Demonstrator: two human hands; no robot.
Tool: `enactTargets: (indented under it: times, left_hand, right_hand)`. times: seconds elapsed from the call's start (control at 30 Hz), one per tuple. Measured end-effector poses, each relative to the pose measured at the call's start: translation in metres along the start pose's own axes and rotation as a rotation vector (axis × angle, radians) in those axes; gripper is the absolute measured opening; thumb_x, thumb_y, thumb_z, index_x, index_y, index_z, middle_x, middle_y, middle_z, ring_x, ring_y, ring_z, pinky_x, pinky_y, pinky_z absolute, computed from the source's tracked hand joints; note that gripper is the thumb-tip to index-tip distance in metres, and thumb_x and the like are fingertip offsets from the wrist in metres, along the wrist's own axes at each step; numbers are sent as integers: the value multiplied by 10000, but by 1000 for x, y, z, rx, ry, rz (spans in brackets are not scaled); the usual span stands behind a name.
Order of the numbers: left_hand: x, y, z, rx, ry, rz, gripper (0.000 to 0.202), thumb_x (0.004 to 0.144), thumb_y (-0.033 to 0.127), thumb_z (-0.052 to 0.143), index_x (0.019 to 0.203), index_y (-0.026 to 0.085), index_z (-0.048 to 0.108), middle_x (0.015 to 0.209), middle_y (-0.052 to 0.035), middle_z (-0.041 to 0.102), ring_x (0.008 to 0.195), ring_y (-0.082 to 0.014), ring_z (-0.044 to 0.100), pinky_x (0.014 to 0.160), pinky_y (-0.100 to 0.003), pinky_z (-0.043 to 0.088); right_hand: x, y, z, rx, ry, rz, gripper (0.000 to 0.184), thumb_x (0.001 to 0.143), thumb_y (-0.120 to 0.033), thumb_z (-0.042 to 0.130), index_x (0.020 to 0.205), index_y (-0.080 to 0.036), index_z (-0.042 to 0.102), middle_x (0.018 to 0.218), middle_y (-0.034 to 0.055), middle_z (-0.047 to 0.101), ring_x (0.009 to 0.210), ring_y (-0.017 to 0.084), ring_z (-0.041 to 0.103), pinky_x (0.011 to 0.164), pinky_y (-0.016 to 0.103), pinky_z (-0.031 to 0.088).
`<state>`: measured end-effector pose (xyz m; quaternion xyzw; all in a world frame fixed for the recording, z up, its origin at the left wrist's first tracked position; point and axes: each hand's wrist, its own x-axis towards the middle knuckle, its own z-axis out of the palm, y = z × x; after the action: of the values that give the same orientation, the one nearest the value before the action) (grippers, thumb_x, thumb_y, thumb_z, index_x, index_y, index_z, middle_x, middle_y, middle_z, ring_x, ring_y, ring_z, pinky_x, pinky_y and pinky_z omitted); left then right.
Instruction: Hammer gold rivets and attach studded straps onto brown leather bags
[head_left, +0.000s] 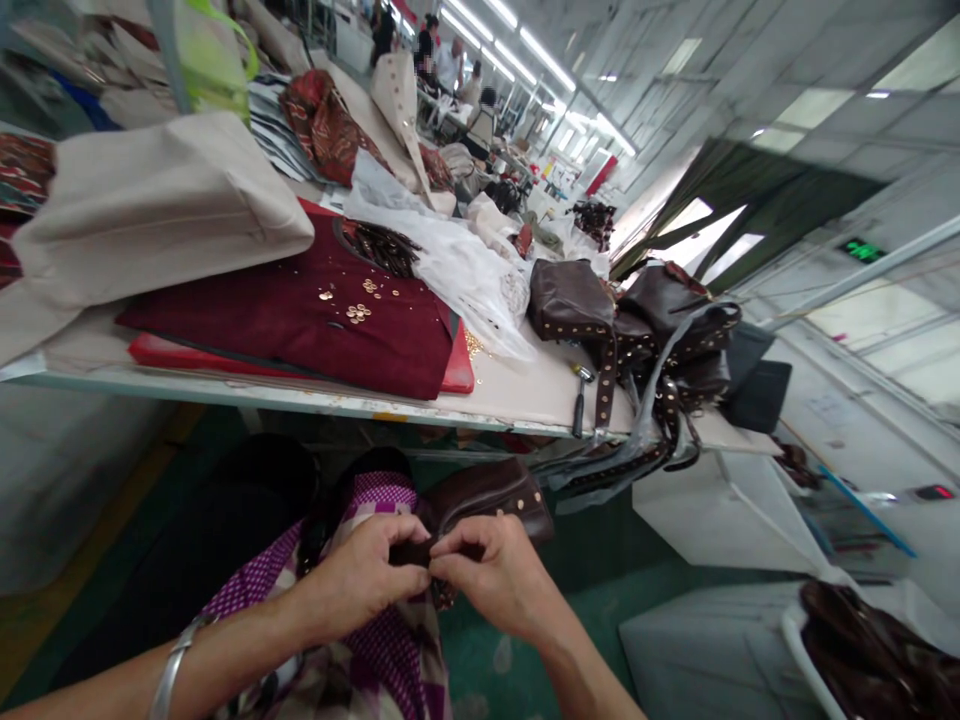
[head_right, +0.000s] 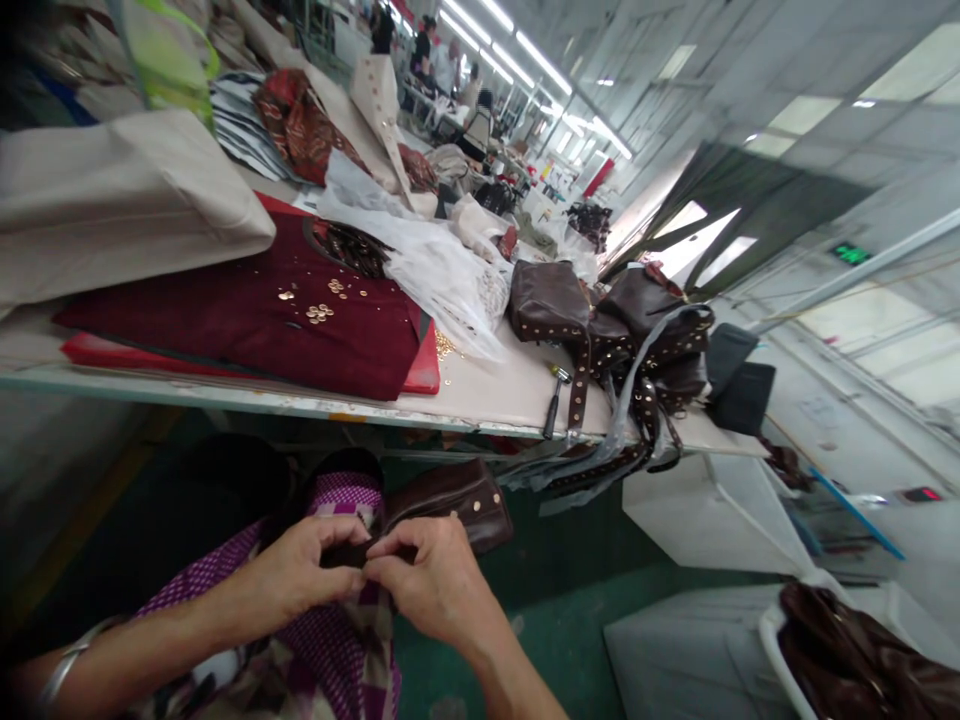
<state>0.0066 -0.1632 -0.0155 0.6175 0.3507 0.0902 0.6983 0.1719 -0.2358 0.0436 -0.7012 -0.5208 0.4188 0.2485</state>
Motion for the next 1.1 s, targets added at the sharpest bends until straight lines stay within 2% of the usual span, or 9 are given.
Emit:
enactTargets:
  times: [0.23, 0.53, 0.67, 0.77, 0.9, 1.0, 1.03, 1.1]
  left_hand:
    - [0, -5, 3, -62, -29, -4, 336, 560, 353, 579, 814, 139, 627, 714, 18, 550, 699, -153, 475, 635, -250, 335]
    - [7, -24, 7, -21, -3, 75, 306, 583, 351, 526, 806, 171, 630, 776, -1, 609, 794, -198, 580, 680, -256, 396]
    - [8, -23, 9, 36, 10, 62, 262, 573, 320, 501, 754, 167, 616, 722, 5, 590, 743, -189, 566, 633, -254, 367]
    - [3, -22, 12, 41, -15, 54, 259, 594, 289, 514, 792, 164, 624, 755, 11, 603, 766, -184, 562, 646, -250, 369]
    - [0, -22, 16, 62, 8, 36, 278, 612, 293, 516, 840, 168, 614, 836, 2, 620, 871, -210, 572, 716, -267, 385]
    - [-1, -17, 14, 84, 32, -10, 338, 572, 314, 504, 854, 162, 613, 865, -20, 620, 910, -242, 571, 727, -283, 387]
    - [-1, -13, 12, 71, 16, -15, 341, 562, 317, 509, 846, 160, 613, 855, -22, 617, 900, -243, 569, 720, -283, 385]
    - [-3, -5, 7, 50, -18, -17, 312, 564, 317, 526, 823, 162, 606, 812, -14, 602, 847, -229, 563, 684, -278, 373]
  right_hand:
    - [-2, -5, 1, -18, -35, 76, 126, 740, -183, 700, 792, -194, 815, 694, -3, 721, 610, 105, 616, 573, 184, 403]
    - [3, 5, 4, 98, -30, 169, 159, 687, -203, 703, 810, -161, 794, 660, 11, 674, 561, 126, 595, 554, 206, 439]
    - [3, 11, 3, 205, -66, 195, 112, 645, -190, 731, 745, -147, 757, 614, 8, 646, 574, 134, 602, 569, 207, 450]
    - [2, 15, 3, 255, -80, 214, 127, 622, -165, 725, 743, -145, 692, 599, -5, 630, 550, 140, 598, 564, 217, 455]
    - [-3, 7, 5, 87, 13, 199, 165, 604, -105, 716, 734, -159, 628, 621, -30, 616, 582, 120, 583, 545, 191, 389]
    - [-7, 5, 3, -88, 69, 185, 134, 625, -113, 744, 704, -161, 648, 664, -21, 627, 675, 125, 600, 580, 195, 379]
    - [-8, 9, 1, -140, 80, 142, 177, 625, -139, 779, 767, -172, 678, 735, -14, 655, 742, 138, 618, 622, 201, 409]
    - [-8, 25, -3, -271, 79, -79, 479, 591, -257, 868, 1041, -215, 711, 975, 18, 697, 919, 184, 642, 775, 241, 484]
